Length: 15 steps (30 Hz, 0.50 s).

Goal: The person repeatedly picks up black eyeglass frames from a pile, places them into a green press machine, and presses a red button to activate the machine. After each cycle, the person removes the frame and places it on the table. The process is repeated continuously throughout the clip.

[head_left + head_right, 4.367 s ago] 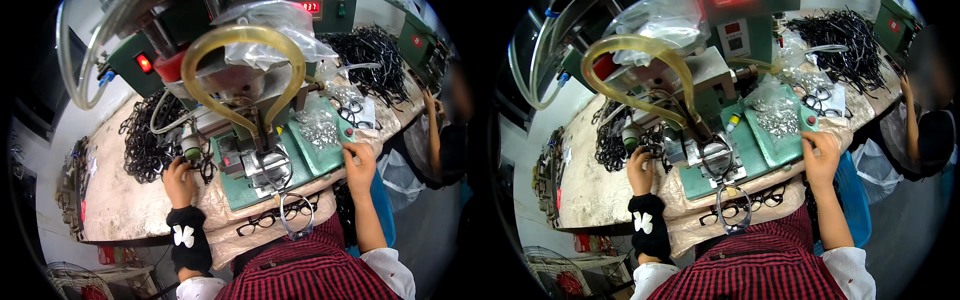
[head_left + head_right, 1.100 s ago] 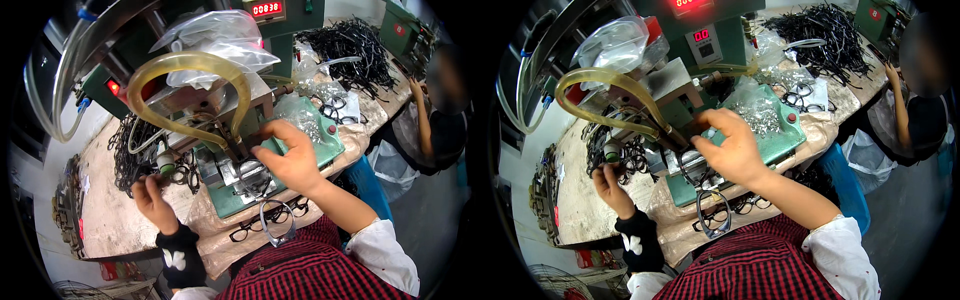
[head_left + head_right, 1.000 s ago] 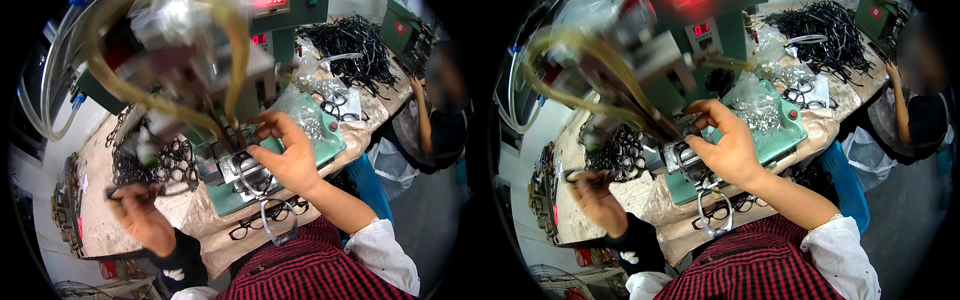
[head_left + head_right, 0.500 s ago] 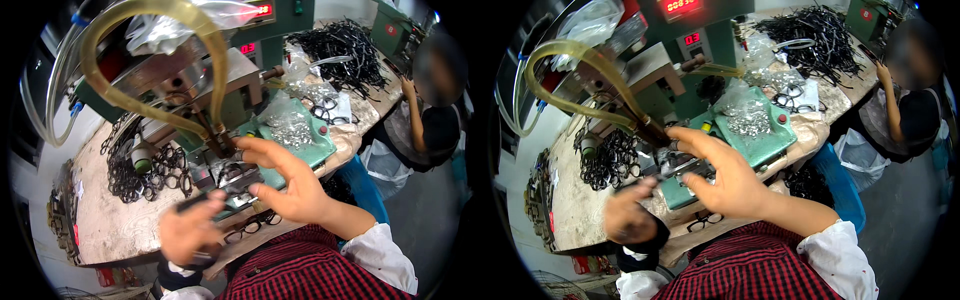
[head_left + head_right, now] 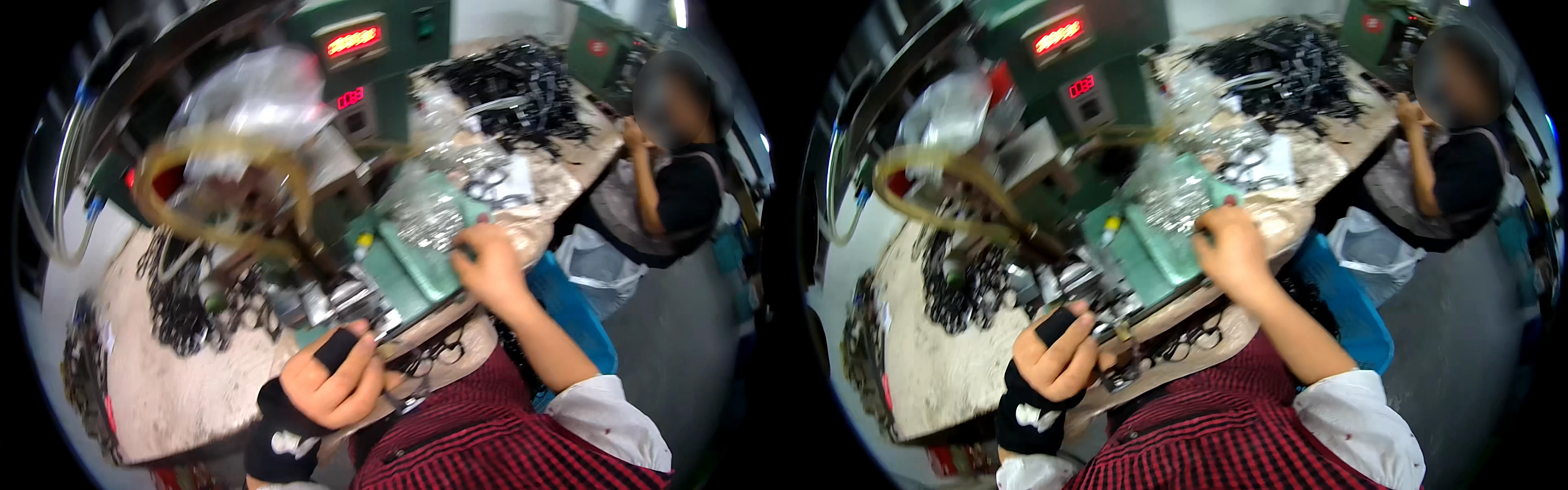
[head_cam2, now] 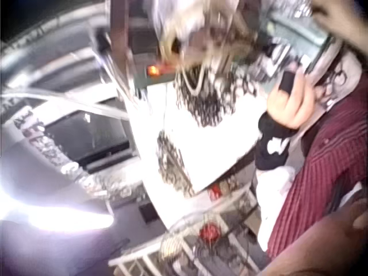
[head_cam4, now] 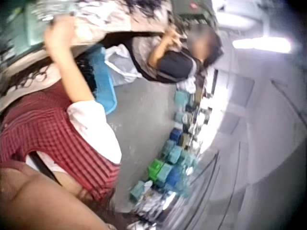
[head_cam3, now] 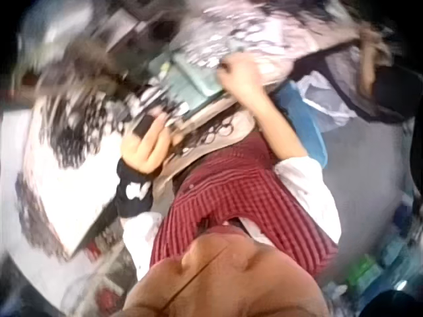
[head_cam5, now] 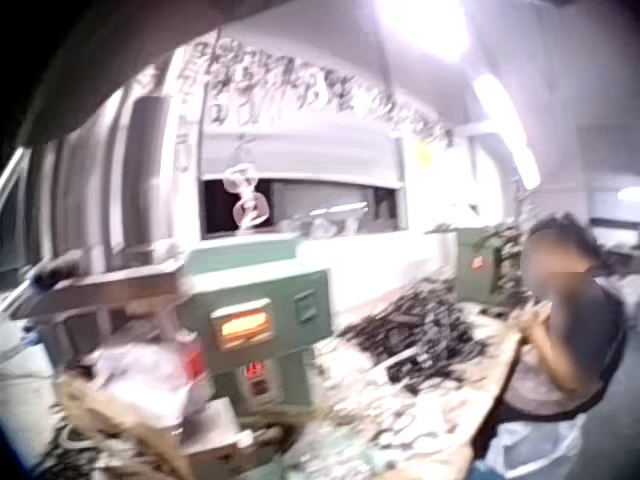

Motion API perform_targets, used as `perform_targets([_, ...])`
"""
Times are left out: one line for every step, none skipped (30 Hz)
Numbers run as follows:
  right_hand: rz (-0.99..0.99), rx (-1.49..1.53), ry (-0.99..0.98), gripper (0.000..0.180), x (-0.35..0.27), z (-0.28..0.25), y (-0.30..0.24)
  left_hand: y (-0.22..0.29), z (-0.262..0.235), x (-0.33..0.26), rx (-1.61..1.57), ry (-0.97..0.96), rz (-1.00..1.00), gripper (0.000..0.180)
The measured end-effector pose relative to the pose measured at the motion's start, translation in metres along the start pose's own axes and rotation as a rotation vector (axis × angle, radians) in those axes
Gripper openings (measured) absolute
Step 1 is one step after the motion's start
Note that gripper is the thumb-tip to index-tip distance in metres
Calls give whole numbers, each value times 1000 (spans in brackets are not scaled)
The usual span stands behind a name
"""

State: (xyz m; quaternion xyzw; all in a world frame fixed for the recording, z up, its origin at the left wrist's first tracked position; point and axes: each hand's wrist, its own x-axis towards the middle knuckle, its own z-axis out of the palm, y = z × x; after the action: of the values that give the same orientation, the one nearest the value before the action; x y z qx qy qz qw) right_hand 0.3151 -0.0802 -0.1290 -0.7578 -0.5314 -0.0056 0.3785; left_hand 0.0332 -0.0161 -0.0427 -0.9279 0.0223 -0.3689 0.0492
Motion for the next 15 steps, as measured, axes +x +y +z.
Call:
perform_targets([32,-56,-38,19,-2,4,-5,2,-2,-1,2,-3,1,31])
perform_targets([50,-116,-46,20,-2,8,-11,3,-1,-4,-1,-15,-5,28])
perform_targets([7,-140,-32,21,2,20,-11,8,1,-12,-9,13,-51,27])
perform_targets([0,-146,16,15,6,21,-18,11,9,-27,-55,42,-107,26])
perform_targets([9,-248,-45,11,10,29,-10,20,9,-34,-125,27,-191,32])
perform_targets([-69,-272,-11,9,11,35,-20,39,5,-37,-124,62,-323,38])
perform_targets([-124,-272,23,7,10,35,-23,51,1,-52,-175,51,-421,42])
perform_targets([-157,-223,69,5,6,35,-20,53,-2,-66,-120,54,-372,37])
perform_targets([-167,-207,104,4,5,35,-17,50,-13,-99,216,-22,-223,67])
perform_targets([-155,-222,132,4,1,36,-3,50,-23,-70,271,-332,-588,50])
perform_targets([-158,-200,131,5,0,33,-6,21,-25,-76,474,114,-413,32])
perform_targets([-151,-211,123,6,-3,31,-7,14,-33,-80,394,350,-499,24])
perform_targets([-130,-245,113,7,-4,31,-1,20,-31,-29,411,382,-652,21])
perform_targets([-122,-240,117,8,-3,30,-2,8,-40,-41,347,324,-947,24])
perform_targets([-112,-235,121,9,-1,27,-3,-23,-48,-77,292,231,-940,24])
